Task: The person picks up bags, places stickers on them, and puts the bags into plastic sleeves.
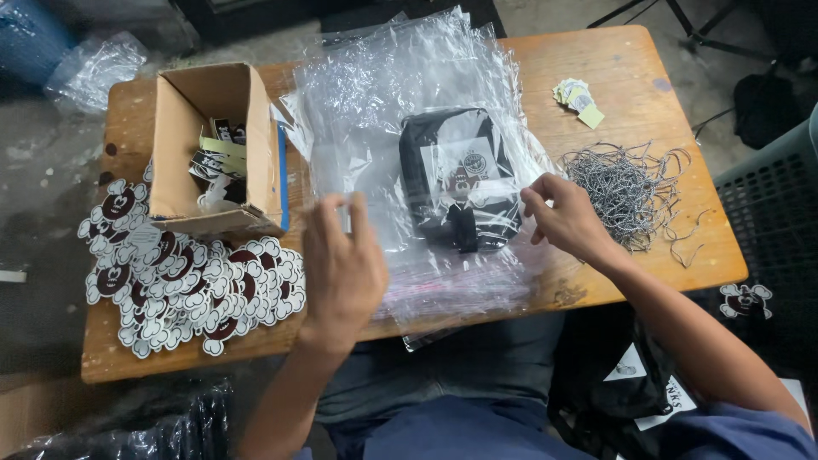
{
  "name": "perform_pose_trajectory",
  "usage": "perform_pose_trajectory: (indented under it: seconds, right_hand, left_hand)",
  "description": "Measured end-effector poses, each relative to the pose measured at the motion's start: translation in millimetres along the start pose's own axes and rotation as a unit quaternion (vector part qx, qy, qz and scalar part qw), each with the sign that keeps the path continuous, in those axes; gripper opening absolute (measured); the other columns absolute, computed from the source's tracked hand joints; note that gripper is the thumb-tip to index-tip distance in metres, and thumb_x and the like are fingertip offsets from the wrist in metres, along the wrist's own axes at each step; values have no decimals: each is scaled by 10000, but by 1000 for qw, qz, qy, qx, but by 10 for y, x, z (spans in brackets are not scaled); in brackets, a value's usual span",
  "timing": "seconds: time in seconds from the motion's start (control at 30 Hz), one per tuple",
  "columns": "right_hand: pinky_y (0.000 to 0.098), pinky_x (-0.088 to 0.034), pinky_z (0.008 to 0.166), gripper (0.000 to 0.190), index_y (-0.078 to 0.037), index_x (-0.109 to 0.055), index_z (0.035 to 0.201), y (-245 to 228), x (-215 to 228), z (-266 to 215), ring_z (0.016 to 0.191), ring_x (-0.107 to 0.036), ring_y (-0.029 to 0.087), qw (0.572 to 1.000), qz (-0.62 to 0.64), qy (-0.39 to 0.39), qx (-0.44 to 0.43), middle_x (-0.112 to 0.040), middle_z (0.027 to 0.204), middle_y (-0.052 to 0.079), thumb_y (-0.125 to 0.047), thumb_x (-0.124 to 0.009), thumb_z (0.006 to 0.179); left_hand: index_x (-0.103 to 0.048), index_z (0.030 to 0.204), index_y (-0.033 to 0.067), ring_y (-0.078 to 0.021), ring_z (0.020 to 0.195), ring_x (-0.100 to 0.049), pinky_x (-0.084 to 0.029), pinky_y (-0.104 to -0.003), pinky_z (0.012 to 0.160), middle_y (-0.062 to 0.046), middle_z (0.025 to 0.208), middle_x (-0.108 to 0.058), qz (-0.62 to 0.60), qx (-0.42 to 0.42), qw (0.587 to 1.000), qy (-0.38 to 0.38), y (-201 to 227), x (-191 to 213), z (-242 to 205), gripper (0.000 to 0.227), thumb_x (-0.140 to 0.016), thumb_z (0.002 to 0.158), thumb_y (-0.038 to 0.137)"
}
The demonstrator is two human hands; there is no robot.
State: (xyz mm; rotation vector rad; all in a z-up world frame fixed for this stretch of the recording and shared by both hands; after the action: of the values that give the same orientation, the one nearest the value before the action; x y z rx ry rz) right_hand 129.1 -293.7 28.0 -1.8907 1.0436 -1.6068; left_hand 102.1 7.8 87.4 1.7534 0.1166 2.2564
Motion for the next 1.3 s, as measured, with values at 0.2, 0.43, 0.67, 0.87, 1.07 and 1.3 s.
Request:
perform_pose_trajectory:
  seconds: [0.2,0.43,0.67,0.87,1.07,1.3]
  right_hand:
    - [323,-460,428,255,4,-671,911,86,-9,79,408,-623,231,1000,-12,-13,-21,-693,705,141,-208,-576,1016]
    - [538,-517,845,524,122,-463,1302,-450,152,-261,1052,-560,476,968,-70,102,218,-468,1146,294,-261,-635,988]
    - [479,-517,869,548,-53,-505,1262,-886,-744,-665,1069,-603,404,777,-360,123,502,-518,1139,167,-348,-746,866]
    - [463,-541,750,479,14,-558,1258,-1095,-384,-418,987,-659,422,767,-287,200,538,-615,1134,213,-92,-783,849]
    - [343,-451,875,228,33,-580,1258,-1011,782,-476,959,-542,212,914,29,252,318,-607,1078,126,-31,-628,1044]
    - [311,-495,1089,577,98,-527,1401,-831,-107,-755,1250,-597,239,877,416,-22,239,-622,1347,172,-231,-613,935]
  left_hand:
    - [-519,1309,62,-431,1201,-528,-487,-504,966,-203,1230,-509,-35,-374,927,-19,937,-495,-330,706,-758,644,65]
    - [-553,1300,73,-368,1125,-619,-519,-443,949,-174,1162,-606,10,-385,923,0,790,-901,-234,686,-805,662,61]
    - [-599,1318,73,-303,1036,-696,-537,-433,932,-132,1065,-668,24,-379,923,69,926,-623,-47,665,-812,688,88]
    - [-557,1338,88,-508,1383,-442,-390,-642,1102,-244,1456,-456,-82,-328,907,252,877,547,103,588,-789,803,13]
    - [-509,1265,-17,-387,1251,-545,-503,-516,1120,-241,1301,-470,-341,-134,868,336,83,1152,10,313,-543,990,130]
    - [-409,1434,16,-258,1254,-524,-375,-382,1108,-164,1333,-553,-515,-8,856,57,-373,479,-341,468,-462,1056,286]
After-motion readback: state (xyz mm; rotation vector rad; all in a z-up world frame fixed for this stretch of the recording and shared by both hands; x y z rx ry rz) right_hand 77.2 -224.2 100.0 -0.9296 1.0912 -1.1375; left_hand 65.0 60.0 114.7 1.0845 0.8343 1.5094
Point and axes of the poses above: each hand's wrist, its own z-axis towards the middle knuckle, its own x-axis out of the back of the hand, y = z × x, the point moved 10 cm from there along z, towards the middle knuckle
